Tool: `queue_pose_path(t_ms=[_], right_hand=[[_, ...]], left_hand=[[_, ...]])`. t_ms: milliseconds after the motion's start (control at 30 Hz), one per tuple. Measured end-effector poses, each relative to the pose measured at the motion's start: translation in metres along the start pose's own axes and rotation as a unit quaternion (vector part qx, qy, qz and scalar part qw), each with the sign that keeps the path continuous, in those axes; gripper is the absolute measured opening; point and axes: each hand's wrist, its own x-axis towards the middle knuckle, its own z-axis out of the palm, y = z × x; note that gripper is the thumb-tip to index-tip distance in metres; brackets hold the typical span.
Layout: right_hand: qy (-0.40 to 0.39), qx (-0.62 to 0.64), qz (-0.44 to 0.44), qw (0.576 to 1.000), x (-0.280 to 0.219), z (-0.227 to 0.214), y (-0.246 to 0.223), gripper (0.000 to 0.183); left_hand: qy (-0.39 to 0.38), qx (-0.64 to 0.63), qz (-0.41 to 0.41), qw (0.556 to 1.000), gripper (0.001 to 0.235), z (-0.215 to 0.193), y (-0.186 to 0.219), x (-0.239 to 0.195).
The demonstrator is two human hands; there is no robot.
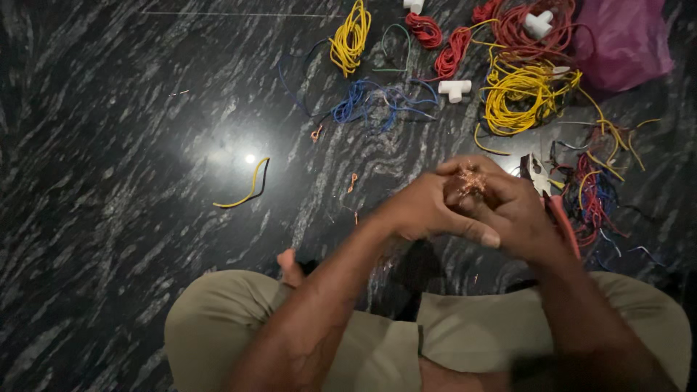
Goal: The person uses pliers to strip the insulation off electrical wires and bundles the exposed copper strands together by hand.
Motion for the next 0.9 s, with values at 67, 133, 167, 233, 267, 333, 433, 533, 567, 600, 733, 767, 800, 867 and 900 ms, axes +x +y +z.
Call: queue_pose_path(t_ms=[67,133,167,233,267,333,433,533,567,600,733,767,800,867,900], right_hand=[[0.005,0.018,0.065,0.998,-0.001,-0.008,0.001,0.036],[0.059,0.077,0.155,0.983,-0.001,-0.016,0.002,0.046],[0.06,0.077,0.155,0.983,-0.001,-0.019,0.003,0.046],[0.123,0.269,-0.055,0.954,0.0,-0.021,0.004,0.053],[0.124,0.27,-0.055,0.953,0.002,-0.02,0.005,0.053],[0.195,0.169,-0.089,0.962,0.008,-0.016,0.007,0.07],[0.168,0.103,-0.158,0.967,0.02,0.011,0.006,0.073],[0.141,-0.12,-0.124,0.975,0.007,0.031,-0.003,0.052],[0.153,-0.196,-0.113,0.962,0.011,0.034,-0.002,0.034],[0.165,-0.27,-0.101,0.943,0.013,0.036,0.0,0.022],[0.181,-0.33,-0.141,0.916,0.016,0.022,0.01,0.026],[0.205,-0.322,-0.034,0.924,0.016,0.017,0.014,0.03],[0.226,-0.309,0.074,0.921,0.017,0.012,0.018,0.035],[0.215,-0.235,0.158,0.935,0.023,0.004,0.028,0.038],[0.198,-0.155,0.238,0.938,0.025,0.003,0.031,0.041]], left_hand=[[0.017,0.078,0.001,0.997,0.055,0.0,0.0,0.003],[0.033,0.157,0.003,0.987,0.05,-0.002,-0.002,0.007],[0.119,0.195,-0.071,0.971,0.038,-0.003,-0.003,0.009],[0.203,0.231,-0.145,0.941,0.029,-0.006,-0.007,0.011],[0.245,0.217,-0.137,0.935,0.029,-0.009,-0.008,0.011],[0.284,0.204,-0.129,0.928,0.029,-0.011,-0.012,0.013],[0.262,0.152,-0.117,0.946,0.03,-0.008,-0.023,0.016],[0.159,0.093,-0.027,0.983,0.038,-0.004,-0.036,0.012],[0.142,0.127,-0.007,0.982,0.037,-0.003,-0.038,0.011],[0.125,0.16,0.014,0.979,0.036,-0.002,-0.038,0.011],[0.078,0.375,-0.072,0.921,0.03,-0.009,-0.003,0.006],[0.074,0.423,-0.116,0.896,0.028,-0.009,0.009,0.004],[0.07,0.468,-0.16,0.866,0.027,-0.009,0.019,0.002],[0.095,0.546,-0.134,0.822,0.019,-0.005,0.034,-0.004],[0.122,0.619,-0.108,0.768,0.012,-0.002,0.04,-0.006]])
